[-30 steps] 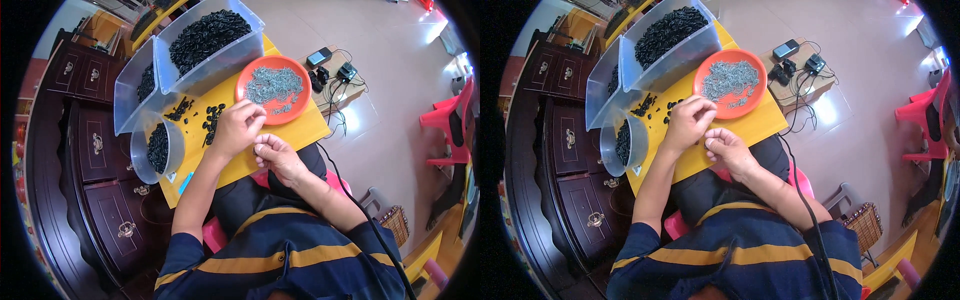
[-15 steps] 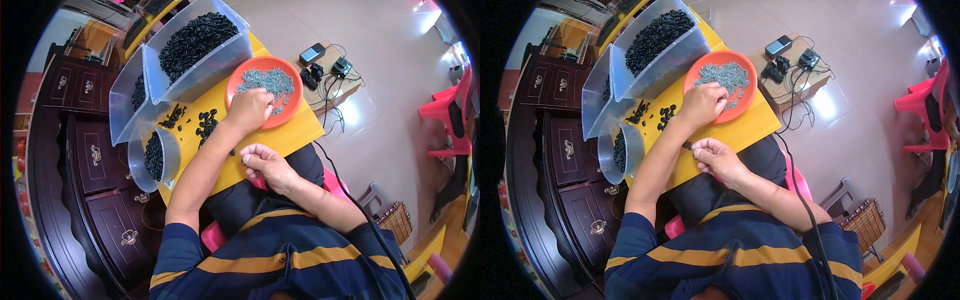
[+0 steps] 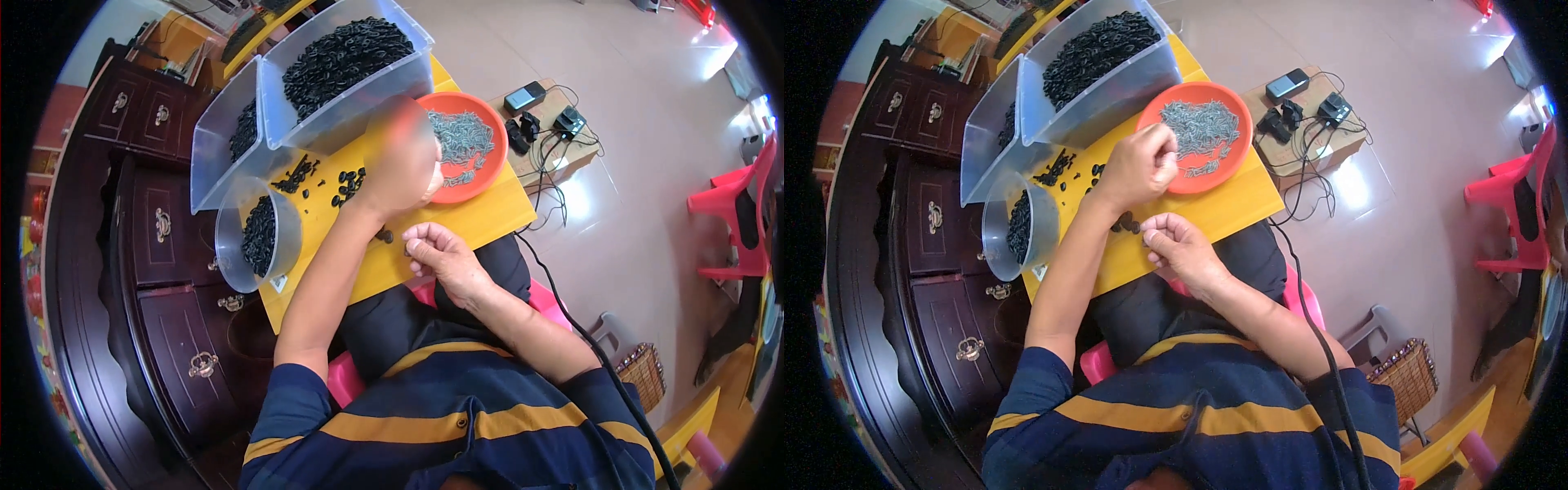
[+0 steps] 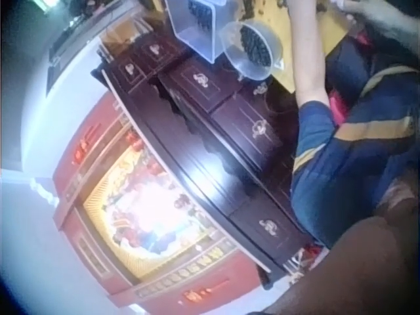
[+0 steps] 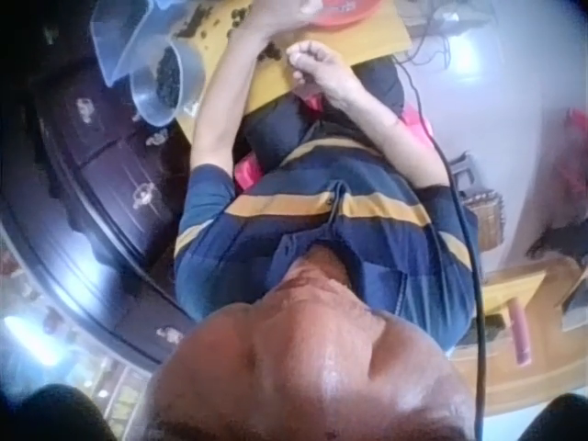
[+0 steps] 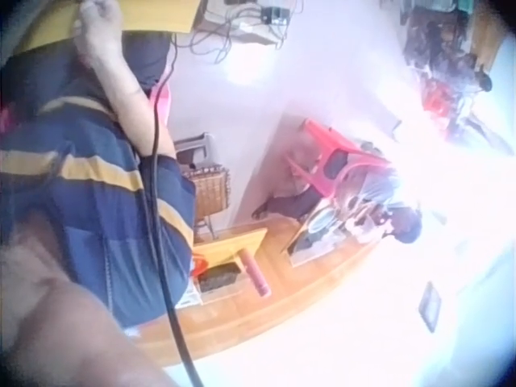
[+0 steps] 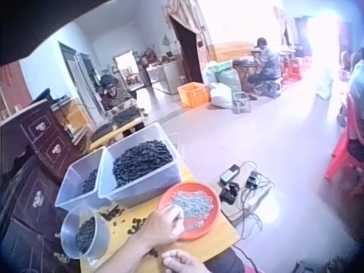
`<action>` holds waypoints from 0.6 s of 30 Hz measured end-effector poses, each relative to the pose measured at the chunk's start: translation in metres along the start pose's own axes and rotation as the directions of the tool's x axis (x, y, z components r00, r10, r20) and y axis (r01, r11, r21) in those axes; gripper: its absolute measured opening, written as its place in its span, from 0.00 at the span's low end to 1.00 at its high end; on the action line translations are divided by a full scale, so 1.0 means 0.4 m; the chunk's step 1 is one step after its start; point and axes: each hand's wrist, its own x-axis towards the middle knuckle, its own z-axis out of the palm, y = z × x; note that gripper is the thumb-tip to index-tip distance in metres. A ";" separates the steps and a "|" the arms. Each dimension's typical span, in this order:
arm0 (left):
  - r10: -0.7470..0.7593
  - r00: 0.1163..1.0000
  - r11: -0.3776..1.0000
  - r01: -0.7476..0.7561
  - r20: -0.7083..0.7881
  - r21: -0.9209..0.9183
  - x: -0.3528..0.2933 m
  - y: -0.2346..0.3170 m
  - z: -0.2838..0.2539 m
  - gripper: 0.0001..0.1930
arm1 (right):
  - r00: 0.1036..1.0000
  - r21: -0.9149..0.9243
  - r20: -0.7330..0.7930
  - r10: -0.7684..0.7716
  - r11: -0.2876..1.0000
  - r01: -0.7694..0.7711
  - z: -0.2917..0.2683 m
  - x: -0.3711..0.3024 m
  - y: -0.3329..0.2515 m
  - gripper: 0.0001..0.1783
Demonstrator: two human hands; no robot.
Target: The person assembles small fasteners by picking up black plastic pieces and metal pins from the table and inserting the pins into the plastic pieces by hand.
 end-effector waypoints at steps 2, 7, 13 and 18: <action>-0.193 0.974 0.958 0.160 -0.121 -0.238 -0.064 0.026 -0.038 0.04 | 1.000 -0.020 -0.005 -0.017 1.000 0.017 -0.002 0.001 0.010 0.09; -0.472 0.860 0.713 0.242 -0.195 -0.658 -0.262 0.060 -0.051 0.05 | 0.996 -0.139 -0.046 -0.076 0.988 0.069 0.002 -0.002 0.025 0.08; -0.590 0.778 0.612 0.258 -0.215 -0.747 -0.445 0.112 -0.055 0.05 | 0.992 -0.262 -0.011 -0.127 0.958 0.120 0.013 -0.013 0.030 0.08; -0.658 0.731 0.559 0.313 -0.181 -0.768 -0.530 0.187 -0.038 0.04 | 0.972 -0.415 0.123 -0.200 0.879 0.234 -0.009 -0.092 0.047 0.08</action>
